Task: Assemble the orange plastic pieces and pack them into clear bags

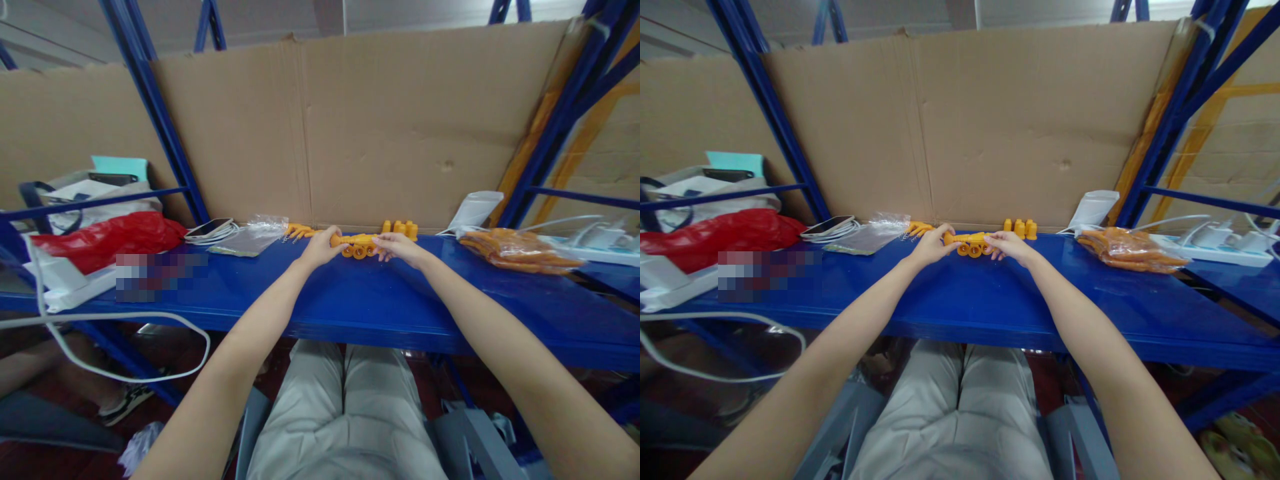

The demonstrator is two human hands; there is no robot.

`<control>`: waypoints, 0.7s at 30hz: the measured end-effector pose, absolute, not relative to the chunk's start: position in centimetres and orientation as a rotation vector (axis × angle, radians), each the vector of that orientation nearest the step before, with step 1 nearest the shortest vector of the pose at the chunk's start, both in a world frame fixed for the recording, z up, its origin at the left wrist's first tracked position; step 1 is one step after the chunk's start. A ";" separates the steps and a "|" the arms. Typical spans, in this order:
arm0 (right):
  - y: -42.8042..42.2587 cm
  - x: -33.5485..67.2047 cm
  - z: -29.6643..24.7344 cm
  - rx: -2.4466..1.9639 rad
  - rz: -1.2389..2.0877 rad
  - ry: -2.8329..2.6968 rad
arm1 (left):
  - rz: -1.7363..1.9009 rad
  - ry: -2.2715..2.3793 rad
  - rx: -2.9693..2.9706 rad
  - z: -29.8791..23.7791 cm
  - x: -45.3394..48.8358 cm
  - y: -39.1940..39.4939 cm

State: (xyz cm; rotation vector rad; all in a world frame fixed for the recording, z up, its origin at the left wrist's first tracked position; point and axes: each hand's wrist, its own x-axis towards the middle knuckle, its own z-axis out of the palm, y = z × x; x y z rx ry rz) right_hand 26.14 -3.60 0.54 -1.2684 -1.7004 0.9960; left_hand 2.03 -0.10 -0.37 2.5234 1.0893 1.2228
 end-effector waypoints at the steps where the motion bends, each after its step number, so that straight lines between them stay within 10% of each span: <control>1: -3.6 26.1 0.5 -1.268 0.989 -1.711 | 1.219 1.095 2.525 -0.4 2.0 -0.1; 21: -3.1 26.0 0.1 -1.253 0.948 -1.690 | 1.158 1.166 2.548 -0.6 2.0 0.0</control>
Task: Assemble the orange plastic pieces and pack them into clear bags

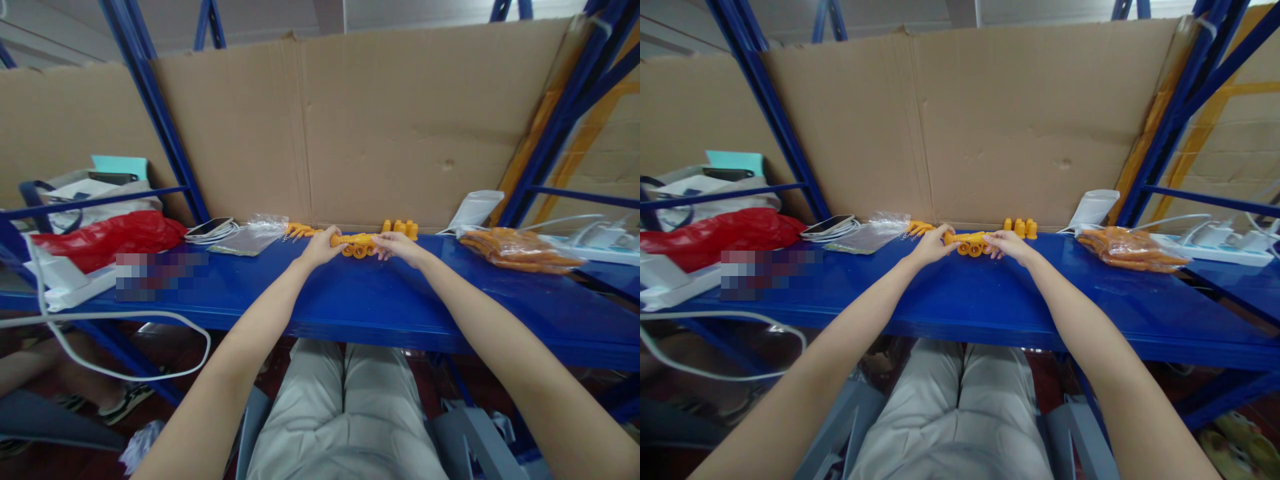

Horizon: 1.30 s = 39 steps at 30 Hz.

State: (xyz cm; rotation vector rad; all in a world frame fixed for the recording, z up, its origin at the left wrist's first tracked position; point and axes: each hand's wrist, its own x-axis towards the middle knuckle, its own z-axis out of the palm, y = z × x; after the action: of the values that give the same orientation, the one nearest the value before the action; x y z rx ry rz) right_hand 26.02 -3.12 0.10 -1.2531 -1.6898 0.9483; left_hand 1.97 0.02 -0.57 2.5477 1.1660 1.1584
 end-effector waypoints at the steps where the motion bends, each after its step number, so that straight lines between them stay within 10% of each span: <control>1: -2.9 26.0 0.0 -1.238 0.929 -1.664 | 1.158 1.171 2.546 -0.6 2.0 0.1; 18: -1.4 25.9 -1.5 -1.441 -0.338 -1.903 | 0.920 1.136 2.666 -2.2 2.4 1.6; 39: -1.0 26.2 -2.5 -1.602 0.156 -2.138 | 0.450 1.538 2.711 -1.5 6.2 0.6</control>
State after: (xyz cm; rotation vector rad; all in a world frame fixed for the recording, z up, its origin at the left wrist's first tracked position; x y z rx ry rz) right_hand 26.19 -1.05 -2.50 -1.6021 -2.1384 0.1559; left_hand 6.23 0.60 -1.54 2.7111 1.5382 0.4499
